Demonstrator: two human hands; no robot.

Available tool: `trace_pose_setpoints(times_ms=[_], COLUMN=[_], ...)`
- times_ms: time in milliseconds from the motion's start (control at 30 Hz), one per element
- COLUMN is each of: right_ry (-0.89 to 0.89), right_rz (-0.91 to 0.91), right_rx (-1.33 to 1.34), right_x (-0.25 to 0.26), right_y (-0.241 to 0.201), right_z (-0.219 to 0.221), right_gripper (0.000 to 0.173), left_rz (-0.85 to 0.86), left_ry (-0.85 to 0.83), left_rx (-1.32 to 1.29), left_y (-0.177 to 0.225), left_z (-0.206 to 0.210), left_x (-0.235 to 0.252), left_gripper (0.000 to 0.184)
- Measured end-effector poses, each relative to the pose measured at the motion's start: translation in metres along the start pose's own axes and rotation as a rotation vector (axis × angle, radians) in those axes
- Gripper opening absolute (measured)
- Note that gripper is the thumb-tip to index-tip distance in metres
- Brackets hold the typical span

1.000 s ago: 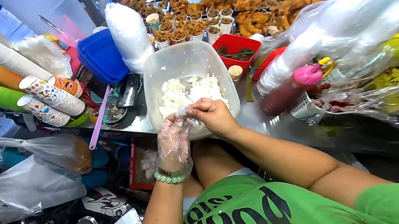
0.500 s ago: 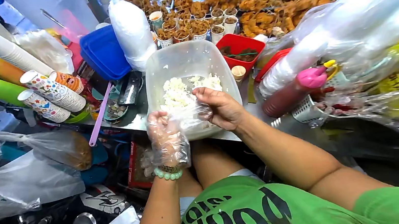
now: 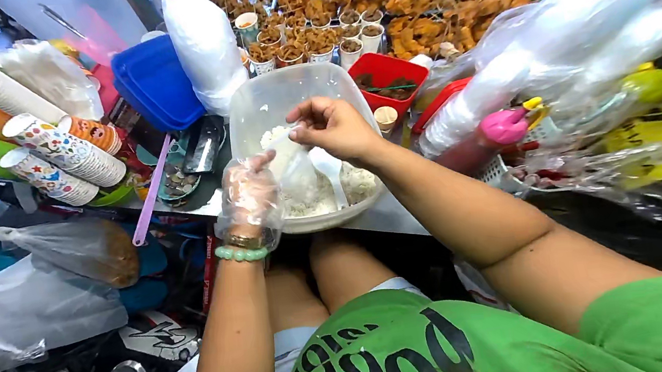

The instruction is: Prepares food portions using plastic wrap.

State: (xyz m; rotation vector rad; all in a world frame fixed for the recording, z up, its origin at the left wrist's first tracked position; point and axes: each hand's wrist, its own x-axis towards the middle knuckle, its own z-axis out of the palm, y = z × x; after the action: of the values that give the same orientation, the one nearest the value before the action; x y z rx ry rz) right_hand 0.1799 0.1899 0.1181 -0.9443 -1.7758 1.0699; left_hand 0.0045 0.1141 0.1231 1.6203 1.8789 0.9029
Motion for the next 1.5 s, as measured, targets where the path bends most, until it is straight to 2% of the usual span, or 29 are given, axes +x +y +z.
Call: trace_pose_setpoints(times_ms=[100,167,233,267,367,433,500,600,733,800,867,967,1200,1367,1500], right_ry=[-0.066,-0.252,-0.438,-0.497,-0.615,-0.634,-0.564,-0.474,-0.738,-0.778,-0.717,-0.646,-0.712,-0.681,-0.699], right_rz=[0.142,0.301,0.455,0.494,0.513,0.485,0.4,0.303,0.233,0.071,-0.143,-0.34,-0.381,-0.445,-0.36], right_rx=[-0.46,-0.793,-0.979,-1.039,-1.138,-1.183,-1.229,-1.247,-1.193,-1.189,-1.169,-1.197,-1.051,-0.968,-0.875], right_x=[0.018,0.02,0.015,0.012,0.006,0.008,0.01,0.012,0.004,-0.001,-0.001,0.006,0.001,-0.015,-0.023], right_y=[0.009,0.013,0.007,0.007,0.013,0.01,0.009,0.005,-0.015,-0.007,0.013,0.038,0.045,0.043,0.031], right_z=[-0.017,-0.014,0.003,0.012,0.031,0.033,0.03,0.02,0.01,0.011,0.014,0.019,0.016,0.007,0.001], right_gripper=[0.033,0.042,0.046,0.043,0.017,0.015,0.013,0.025,0.032,0.028,0.026,0.033,0.037,0.04,0.039], left_rz=[-0.189,-0.214,-0.217,-0.214,-0.169,-0.103,-0.09,-0.099,-0.089,-0.078,-0.075,-0.091,-0.099,-0.079,-0.08], left_ry=[-0.052,-0.031,0.041,0.078,0.168,0.204,0.229,0.295,0.34,0.351,0.353,0.348,0.317,0.324,0.317], left_rx=[-0.353,-0.519,-0.653,-0.694,-0.711,-0.722,-0.748,-0.812,-0.844,-0.838,-0.819,-0.758,-0.722,-0.743,-0.75], left_y=[0.002,-0.002,-0.008,-0.012,-0.027,-0.029,-0.028,-0.028,-0.031,-0.032,-0.031,-0.031,-0.031,-0.031,-0.029], left_z=[-0.004,-0.006,0.001,0.005,0.018,0.021,0.022,0.021,0.021,0.023,0.023,0.023,0.022,0.024,0.023], left_x=[0.016,0.023,0.03,0.035,0.047,0.049,0.049,0.053,0.057,0.057,0.056,0.055,0.056,0.056,0.055], left_gripper=[0.037,0.038,0.043,0.046,0.052,0.051,0.05,0.051,0.053,0.054,0.054,0.052,0.052,0.051,0.052])
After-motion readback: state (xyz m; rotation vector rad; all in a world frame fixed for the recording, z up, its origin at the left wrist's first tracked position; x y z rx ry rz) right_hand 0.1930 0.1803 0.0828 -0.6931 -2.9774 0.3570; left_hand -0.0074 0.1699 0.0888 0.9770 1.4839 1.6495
